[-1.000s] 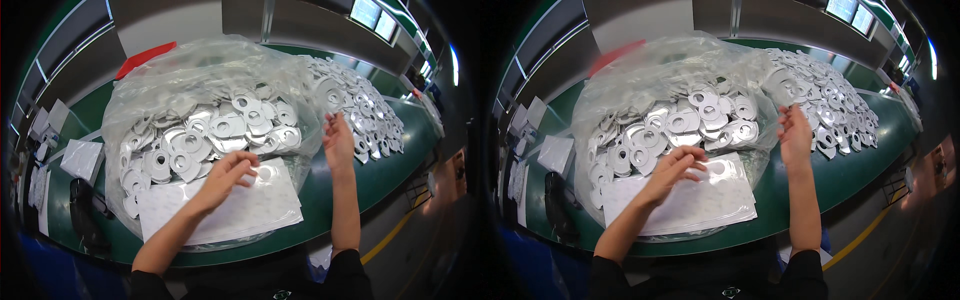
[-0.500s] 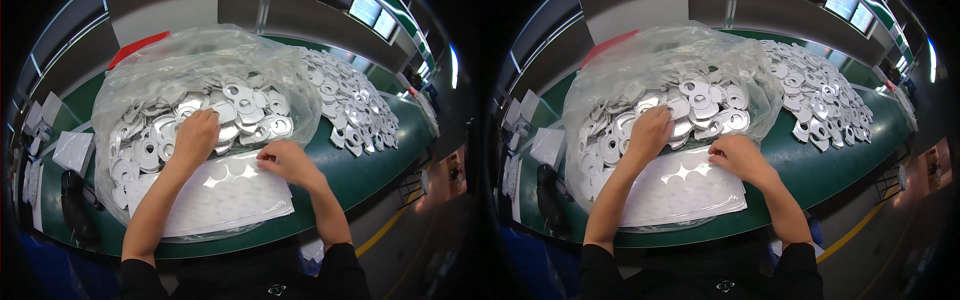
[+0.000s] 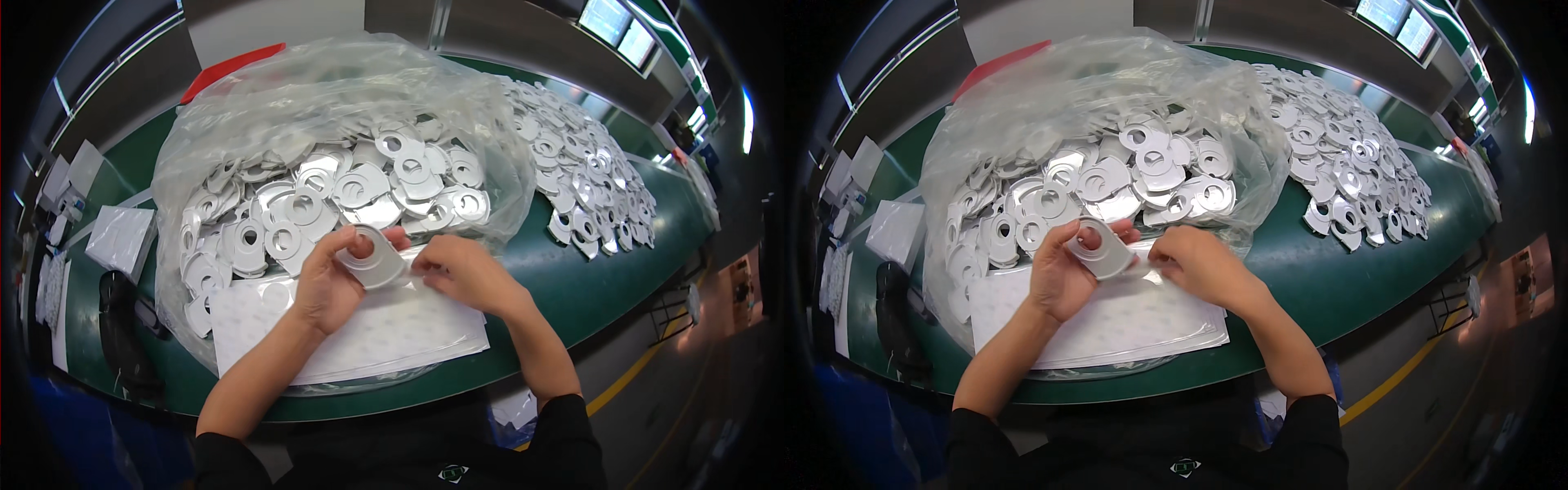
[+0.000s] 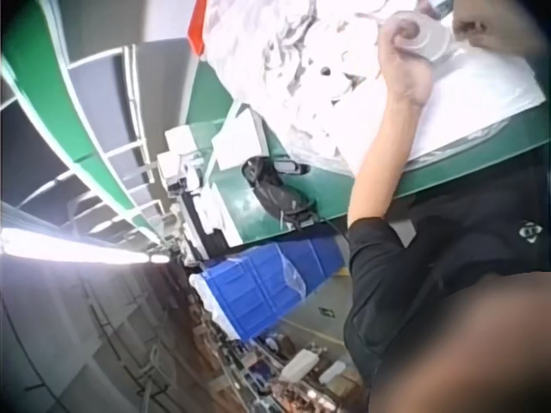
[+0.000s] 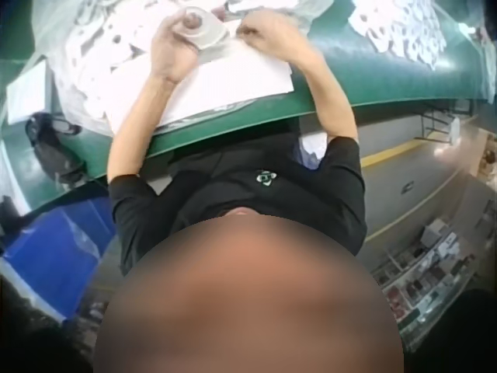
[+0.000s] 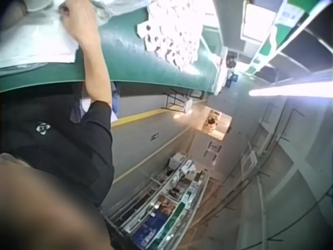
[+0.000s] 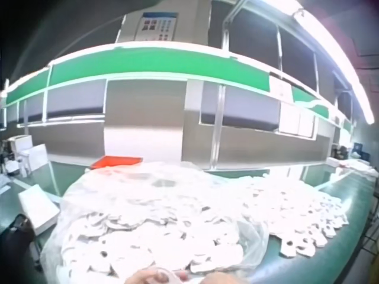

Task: Peeling circular white stickers from a sheet and applying them onto white circular lighting fixture components.

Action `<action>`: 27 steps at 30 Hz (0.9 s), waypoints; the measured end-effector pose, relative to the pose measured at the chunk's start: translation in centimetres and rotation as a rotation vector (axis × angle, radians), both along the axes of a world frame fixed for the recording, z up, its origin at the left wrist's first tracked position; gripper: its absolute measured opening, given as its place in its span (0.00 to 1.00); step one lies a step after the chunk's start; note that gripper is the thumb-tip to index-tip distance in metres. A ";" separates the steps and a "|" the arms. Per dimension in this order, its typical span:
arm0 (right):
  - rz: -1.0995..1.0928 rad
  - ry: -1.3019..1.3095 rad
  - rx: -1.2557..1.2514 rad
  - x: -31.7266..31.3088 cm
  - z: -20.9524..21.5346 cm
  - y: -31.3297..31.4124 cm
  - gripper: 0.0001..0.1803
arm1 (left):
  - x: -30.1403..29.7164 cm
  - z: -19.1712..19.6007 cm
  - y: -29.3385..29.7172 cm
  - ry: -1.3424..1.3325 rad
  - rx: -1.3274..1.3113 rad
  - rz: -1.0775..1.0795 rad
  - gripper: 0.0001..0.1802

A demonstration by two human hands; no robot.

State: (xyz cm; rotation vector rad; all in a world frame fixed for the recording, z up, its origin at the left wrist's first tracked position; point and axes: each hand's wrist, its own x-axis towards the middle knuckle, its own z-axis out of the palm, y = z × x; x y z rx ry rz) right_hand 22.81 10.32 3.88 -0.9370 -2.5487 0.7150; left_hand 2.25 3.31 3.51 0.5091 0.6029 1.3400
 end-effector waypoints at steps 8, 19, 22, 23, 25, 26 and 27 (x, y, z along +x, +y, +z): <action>0.206 -0.148 -0.058 -1.4 0.9 -2.3 0.18 | 0.6 -3.6 0.3 -0.223 -0.051 -0.055 0.27; 0.288 -0.348 -0.197 -3.0 2.1 -0.9 0.15 | 1.0 -3.1 -0.1 -0.150 -0.110 0.013 0.28; 0.293 -0.323 -0.155 -2.2 1.7 -2.0 0.14 | 1.1 -3.2 0.0 -0.142 -0.116 -0.002 0.28; 0.302 -0.204 -0.055 -1.9 1.4 -2.4 0.12 | 1.1 -3.2 0.0 -0.141 -0.107 -0.001 0.28; 0.311 -0.082 0.044 -1.4 1.1 -2.9 0.10 | 1.1 -3.2 0.1 -0.138 -0.100 0.003 0.28; 0.314 -0.114 0.082 -1.2 1.3 -3.1 0.09 | 1.1 -3.2 0.1 -0.125 -0.086 -0.001 0.28; 0.316 -0.145 0.121 -1.0 1.7 -3.3 0.09 | 1.1 -3.2 0.1 -0.111 -0.071 -0.005 0.28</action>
